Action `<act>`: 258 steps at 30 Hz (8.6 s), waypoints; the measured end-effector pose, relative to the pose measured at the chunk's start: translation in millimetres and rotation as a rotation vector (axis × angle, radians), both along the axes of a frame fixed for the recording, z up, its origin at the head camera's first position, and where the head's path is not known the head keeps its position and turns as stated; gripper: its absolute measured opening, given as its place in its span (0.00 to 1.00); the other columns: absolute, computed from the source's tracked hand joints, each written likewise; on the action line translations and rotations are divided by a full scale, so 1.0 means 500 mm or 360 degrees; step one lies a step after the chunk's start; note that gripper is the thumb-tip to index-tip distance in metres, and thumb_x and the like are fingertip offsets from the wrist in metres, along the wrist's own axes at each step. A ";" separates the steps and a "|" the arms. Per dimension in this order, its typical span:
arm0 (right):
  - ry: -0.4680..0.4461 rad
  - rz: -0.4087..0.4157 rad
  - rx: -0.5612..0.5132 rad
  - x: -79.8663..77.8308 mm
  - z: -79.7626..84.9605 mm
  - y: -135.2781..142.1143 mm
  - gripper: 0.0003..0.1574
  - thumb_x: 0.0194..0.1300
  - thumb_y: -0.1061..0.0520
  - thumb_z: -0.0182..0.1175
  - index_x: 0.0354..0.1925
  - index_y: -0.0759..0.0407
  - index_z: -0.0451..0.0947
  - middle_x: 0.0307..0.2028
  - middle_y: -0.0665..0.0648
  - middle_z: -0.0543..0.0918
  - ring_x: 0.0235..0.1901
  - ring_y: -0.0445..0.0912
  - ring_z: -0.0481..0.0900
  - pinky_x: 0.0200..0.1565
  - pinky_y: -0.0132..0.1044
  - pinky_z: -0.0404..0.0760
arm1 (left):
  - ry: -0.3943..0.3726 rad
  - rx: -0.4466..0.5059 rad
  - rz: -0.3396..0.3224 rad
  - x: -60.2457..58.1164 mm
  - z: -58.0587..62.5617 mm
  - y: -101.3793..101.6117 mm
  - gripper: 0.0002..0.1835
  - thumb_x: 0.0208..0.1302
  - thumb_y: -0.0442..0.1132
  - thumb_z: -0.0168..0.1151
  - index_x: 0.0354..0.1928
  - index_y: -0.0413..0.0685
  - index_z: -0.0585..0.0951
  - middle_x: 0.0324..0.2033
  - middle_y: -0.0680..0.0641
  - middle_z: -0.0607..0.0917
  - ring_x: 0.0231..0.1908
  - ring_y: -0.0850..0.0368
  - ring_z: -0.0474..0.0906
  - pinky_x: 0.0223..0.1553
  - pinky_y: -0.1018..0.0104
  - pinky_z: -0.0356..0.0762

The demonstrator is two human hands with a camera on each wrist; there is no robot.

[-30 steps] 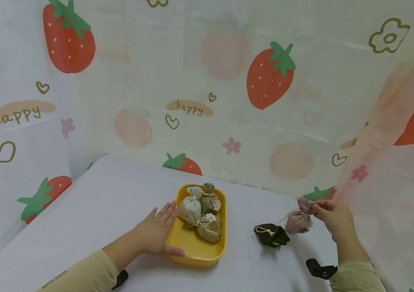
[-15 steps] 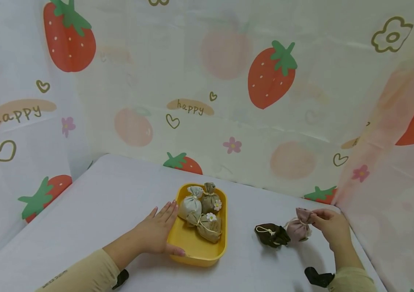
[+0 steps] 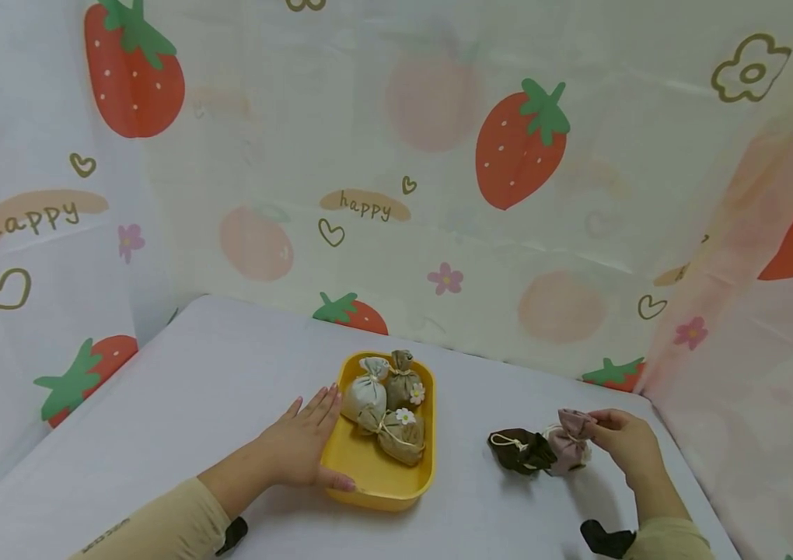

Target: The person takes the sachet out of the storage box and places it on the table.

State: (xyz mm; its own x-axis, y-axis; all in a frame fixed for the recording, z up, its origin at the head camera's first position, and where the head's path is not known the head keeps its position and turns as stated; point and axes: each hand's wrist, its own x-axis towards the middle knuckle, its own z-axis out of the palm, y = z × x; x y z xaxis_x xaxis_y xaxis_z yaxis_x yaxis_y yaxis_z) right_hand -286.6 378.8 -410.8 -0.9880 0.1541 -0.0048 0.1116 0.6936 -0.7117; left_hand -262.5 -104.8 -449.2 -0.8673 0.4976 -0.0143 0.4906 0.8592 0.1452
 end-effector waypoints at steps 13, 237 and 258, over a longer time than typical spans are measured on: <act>0.0068 0.0004 0.0110 0.000 0.013 0.001 0.35 0.61 0.44 0.59 0.55 0.69 0.71 0.51 0.66 0.77 0.42 0.45 0.79 0.46 0.45 0.76 | -0.0003 0.0004 0.0002 -0.003 -0.004 -0.001 0.68 0.37 0.83 0.44 0.70 0.38 0.46 0.70 0.40 0.43 0.69 0.47 0.36 0.64 0.44 0.42; 0.0276 0.0396 -0.0209 -0.016 0.139 -0.333 0.14 0.57 0.51 0.64 0.39 0.58 0.83 0.34 0.53 0.84 0.34 0.45 0.82 0.48 0.49 0.75 | -0.0072 -0.0035 0.0018 -0.005 0.009 0.002 0.68 0.37 0.84 0.43 0.70 0.38 0.46 0.70 0.39 0.42 0.69 0.46 0.36 0.65 0.44 0.42; 0.0379 0.0222 -0.0230 0.067 0.157 -0.179 0.21 0.58 0.50 0.64 0.41 0.67 0.80 0.27 0.41 0.83 0.27 0.34 0.79 0.25 0.32 0.76 | -0.0047 -0.0006 0.0004 -0.006 0.004 0.003 0.69 0.36 0.84 0.42 0.70 0.37 0.46 0.70 0.39 0.42 0.69 0.46 0.37 0.64 0.44 0.43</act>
